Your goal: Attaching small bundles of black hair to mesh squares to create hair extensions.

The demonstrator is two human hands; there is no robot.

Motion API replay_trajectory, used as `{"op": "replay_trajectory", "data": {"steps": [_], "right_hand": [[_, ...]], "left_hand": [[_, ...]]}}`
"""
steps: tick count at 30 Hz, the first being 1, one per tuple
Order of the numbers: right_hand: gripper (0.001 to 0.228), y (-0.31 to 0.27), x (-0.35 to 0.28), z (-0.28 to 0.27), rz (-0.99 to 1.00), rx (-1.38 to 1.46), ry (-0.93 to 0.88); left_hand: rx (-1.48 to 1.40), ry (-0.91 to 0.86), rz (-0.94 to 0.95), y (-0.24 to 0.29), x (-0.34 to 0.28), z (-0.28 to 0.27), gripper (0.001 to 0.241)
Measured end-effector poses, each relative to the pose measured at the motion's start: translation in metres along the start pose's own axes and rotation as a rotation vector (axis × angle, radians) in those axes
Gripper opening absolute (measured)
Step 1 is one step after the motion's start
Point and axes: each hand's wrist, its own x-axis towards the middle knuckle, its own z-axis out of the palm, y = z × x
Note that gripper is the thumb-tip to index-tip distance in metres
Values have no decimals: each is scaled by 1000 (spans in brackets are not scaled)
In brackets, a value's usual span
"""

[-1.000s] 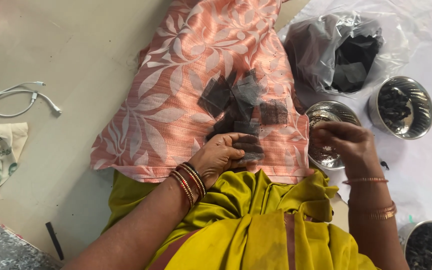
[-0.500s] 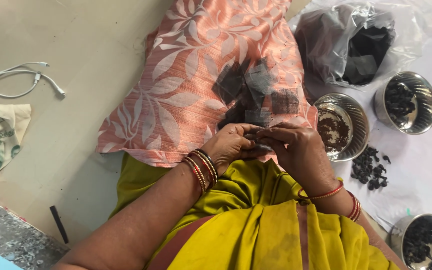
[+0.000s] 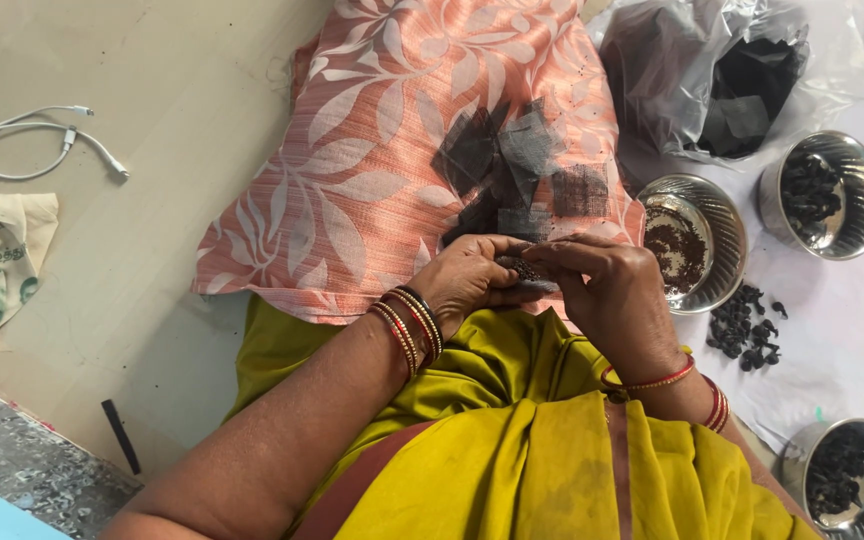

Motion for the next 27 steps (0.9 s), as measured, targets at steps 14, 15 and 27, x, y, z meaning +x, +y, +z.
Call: {"op": "replay_trajectory", "data": {"steps": [14,15,27], "right_hand": [[19,83,-15,-24,360,734,126],[19,100,-21,-24,362,735,134],[31,122,-46,-27,461,142,332]], "left_hand": [[31,0,-63,13,-8,9,35],[37,-3,-66,12,-9,9,35],[52,52,-128,16,-13,11,30]]}}
